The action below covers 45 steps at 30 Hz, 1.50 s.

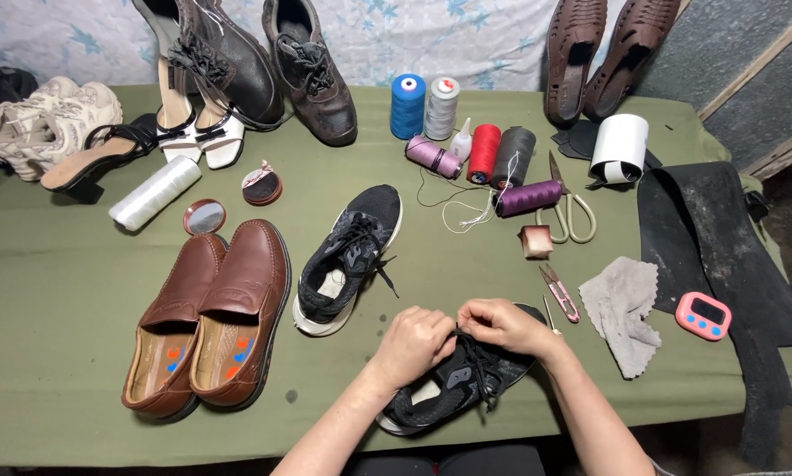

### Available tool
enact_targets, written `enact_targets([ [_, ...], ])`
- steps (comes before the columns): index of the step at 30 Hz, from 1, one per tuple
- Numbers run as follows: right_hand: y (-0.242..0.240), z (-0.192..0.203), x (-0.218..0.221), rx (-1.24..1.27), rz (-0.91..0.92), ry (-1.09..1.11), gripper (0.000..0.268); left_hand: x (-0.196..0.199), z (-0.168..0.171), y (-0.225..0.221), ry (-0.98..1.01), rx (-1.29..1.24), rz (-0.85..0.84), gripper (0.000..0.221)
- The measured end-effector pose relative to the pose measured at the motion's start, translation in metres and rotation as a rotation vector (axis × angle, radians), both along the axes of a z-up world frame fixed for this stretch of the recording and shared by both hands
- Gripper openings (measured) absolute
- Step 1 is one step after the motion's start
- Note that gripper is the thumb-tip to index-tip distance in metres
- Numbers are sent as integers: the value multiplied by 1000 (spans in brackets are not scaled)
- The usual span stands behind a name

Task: A person is sewing and lacing a black sneaker at a repair bench, using thread and a sewing tool.

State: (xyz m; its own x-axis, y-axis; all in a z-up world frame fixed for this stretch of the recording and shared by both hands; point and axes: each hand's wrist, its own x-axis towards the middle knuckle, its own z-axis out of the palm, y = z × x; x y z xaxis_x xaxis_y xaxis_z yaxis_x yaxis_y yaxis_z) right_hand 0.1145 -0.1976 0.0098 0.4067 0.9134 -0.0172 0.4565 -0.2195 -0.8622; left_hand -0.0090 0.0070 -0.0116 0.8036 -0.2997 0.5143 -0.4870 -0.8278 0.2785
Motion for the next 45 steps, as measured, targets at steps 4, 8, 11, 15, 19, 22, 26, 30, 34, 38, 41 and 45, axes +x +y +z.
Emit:
enact_targets([
  [4,-5,-5,-11,12,-14,-73,12,-4,11,-2,-3,8,-42,19],
  [8,-10,-17,-15,88,-88,-85,7,-3,20,-5,3,18,-74,12],
  [11,-10,-22,-16,133,-159,-76,6,0,14,-6,-12,-7,-82,8],
  [15,-4,1,-20,175,-153,-91,13,0,15,-13,-134,43,-69,12],
  [19,-1,32,-28,239,-101,-42,17,-7,30,-13,-261,18,-33,11],
  [22,-1,38,-29,201,-124,21,16,-20,52,-11,-178,-95,-64,13],
  [26,-2,40,-20,137,-60,48,15,-22,52,-12,-192,-86,-76,22],
  [30,-1,44,-17,104,7,18,13,-21,50,-12,-173,-80,-86,23],
  [34,0,41,-23,98,75,-241,14,-20,44,-8,-114,-126,-88,22],
  [38,-1,38,-42,22,-17,-354,14,-18,42,-6,-17,-172,-85,13],
  [41,-6,20,-42,43,-83,-396,10,-12,26,-6,32,-208,-68,16],
  [45,-12,-3,-28,123,-230,-465,7,-10,29,-9,149,-311,-49,34],
])
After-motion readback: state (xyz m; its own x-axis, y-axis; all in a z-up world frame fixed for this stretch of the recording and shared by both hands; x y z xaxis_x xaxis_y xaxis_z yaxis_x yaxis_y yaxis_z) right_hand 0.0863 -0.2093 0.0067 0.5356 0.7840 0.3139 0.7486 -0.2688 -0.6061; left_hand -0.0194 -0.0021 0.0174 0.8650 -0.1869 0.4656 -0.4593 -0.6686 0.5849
